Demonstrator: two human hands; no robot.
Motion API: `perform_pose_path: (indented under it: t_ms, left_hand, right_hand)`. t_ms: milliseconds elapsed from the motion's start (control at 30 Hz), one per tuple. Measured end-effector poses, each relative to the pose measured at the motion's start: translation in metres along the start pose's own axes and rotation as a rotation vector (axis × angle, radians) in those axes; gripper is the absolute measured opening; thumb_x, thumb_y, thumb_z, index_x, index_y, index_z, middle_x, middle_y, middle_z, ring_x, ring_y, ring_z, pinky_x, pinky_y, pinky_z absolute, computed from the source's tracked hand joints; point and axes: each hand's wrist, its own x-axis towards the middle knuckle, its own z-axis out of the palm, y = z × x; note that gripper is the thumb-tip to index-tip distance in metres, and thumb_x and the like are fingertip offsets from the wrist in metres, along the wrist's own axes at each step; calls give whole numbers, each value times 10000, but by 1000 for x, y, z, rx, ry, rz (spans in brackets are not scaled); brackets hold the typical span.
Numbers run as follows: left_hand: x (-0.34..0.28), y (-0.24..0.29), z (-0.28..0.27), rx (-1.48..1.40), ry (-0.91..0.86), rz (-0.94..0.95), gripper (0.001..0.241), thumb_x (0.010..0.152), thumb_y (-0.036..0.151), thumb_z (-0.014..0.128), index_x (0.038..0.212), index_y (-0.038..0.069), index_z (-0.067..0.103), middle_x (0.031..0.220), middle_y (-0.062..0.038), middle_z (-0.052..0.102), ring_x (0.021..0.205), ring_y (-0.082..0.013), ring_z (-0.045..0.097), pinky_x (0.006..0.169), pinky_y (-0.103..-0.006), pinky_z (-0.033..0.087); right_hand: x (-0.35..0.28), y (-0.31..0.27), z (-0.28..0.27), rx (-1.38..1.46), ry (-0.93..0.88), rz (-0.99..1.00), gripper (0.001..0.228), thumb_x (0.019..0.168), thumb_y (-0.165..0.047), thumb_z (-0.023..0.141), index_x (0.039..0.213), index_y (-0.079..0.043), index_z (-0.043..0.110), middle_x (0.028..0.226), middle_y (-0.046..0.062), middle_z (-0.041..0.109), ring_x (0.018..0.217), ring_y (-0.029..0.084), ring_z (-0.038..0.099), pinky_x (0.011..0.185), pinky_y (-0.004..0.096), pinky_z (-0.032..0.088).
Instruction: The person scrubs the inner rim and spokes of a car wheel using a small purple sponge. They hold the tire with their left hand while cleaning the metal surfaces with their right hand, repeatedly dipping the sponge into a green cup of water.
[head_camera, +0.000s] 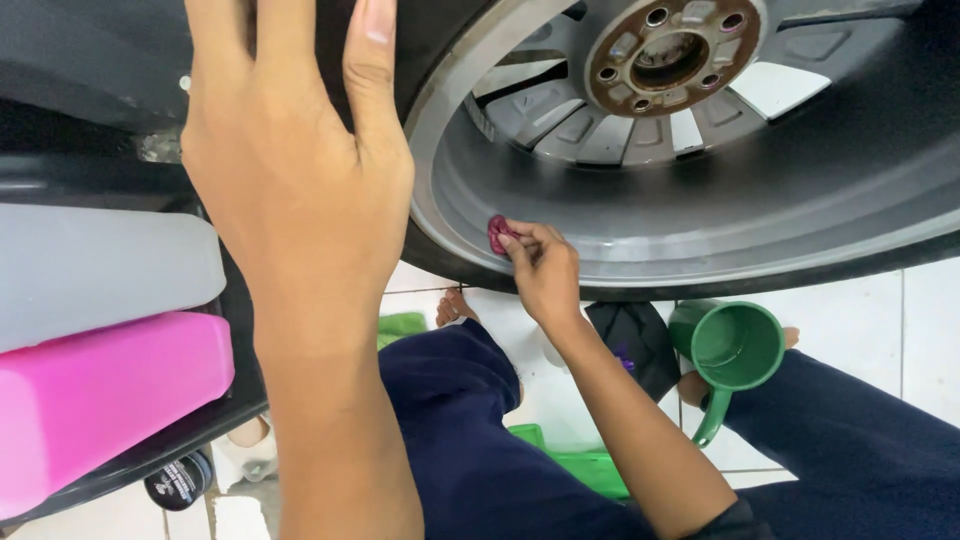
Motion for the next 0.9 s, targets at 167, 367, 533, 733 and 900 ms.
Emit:
perform_pose_path:
  t_ms: [167,367,533,733,900]
  left_hand:
    - [0,-1,0,-33,-29,-58,289,1171,208,540,1366,-6,530,1433,-199,430,1222,-516,632,842,-531,554]
    - [1,0,0,-21,-19,-35,264,1165,211,509,1324,2,541,1378,-213,466,1126,-545,611,789,-552,514]
    - [1,1,-1,-25,-39,-57,300,1166,225,501,1364,1,517,1421,-199,439,1214,-508,611,831,-535,538]
    - [3,-2,0,-16,-26,-48,340,1167,251,477,1412,17,450,1318,-194,489,1164,-441,619,811,-507,532]
    - [2,1,0,-4,-29,-50,322,1163,229,497,1393,5,472,1354,-201,472,1177,-464,623,827,-524,541]
  right_hand:
    - [-10,30,-22,-452,103,-58,212,963,-264,622,1094,-138,730,903,34,684,812,232,674,703,391,531]
    - [-2,0,3,-126,49,-50,202,937,-157,660,1095,-55,733,921,88,689,777,166,659,752,286,549]
    - [8,-36,17,52,-2,-65,201,922,-175,676,1093,-87,733,927,50,681,818,136,647,788,255,525]
    - [0,18,-17,-323,21,-195,167,952,-175,635,1083,-117,720,964,28,694,842,177,686,722,328,531]
    - [-1,22,-17,-347,50,-106,156,930,-150,651,1049,-97,737,910,49,671,789,192,671,760,348,529]
